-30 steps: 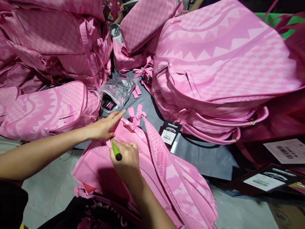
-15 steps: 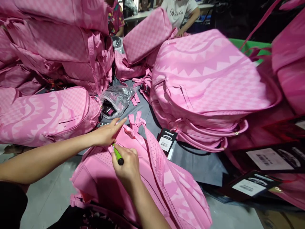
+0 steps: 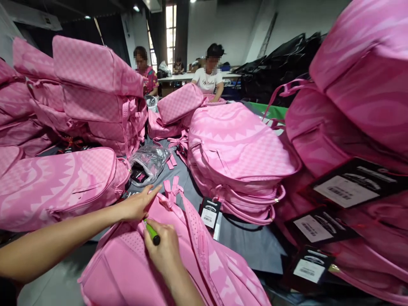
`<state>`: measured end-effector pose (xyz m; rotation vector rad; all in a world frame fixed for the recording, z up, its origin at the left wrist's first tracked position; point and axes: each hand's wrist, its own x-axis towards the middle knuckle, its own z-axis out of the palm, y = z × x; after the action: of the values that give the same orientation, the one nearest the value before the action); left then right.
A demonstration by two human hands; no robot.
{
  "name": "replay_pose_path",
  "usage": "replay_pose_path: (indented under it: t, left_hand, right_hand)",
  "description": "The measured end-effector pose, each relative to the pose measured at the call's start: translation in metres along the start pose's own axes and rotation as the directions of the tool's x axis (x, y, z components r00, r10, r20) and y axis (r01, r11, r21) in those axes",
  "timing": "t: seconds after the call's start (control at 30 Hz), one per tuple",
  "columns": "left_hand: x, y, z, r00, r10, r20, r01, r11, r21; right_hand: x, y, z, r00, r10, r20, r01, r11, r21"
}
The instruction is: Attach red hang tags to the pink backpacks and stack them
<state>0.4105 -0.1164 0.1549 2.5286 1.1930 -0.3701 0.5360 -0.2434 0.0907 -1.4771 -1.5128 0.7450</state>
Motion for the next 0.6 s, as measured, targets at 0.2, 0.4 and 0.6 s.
replay_pose_path:
  t: [0.2,0.4,0.6]
  left_hand:
    - [0.002,-0.001,0.001,1.0,0.015,-0.018,-0.015,0.999,-0.039]
    - [0.003,-0.002,0.004,0.999,0.006,-0.036,-0.008,0.999,-0.048]
    - [0.001,-0.001,0.003,0.999,0.001,-0.032,-0.002,1.0,-0.015]
  right_hand:
    - [-0.001,-0.003,0.0,0.998,0.046,0.047,-0.049,0.997,0.057]
    - [-0.002,-0.018,-0.015,0.99,0.075,0.117,-0.101,0.966,0.238]
    - [-0.129,0.006,-0.122,0.74,0.108,-0.664,-0.058,0.994,0.097]
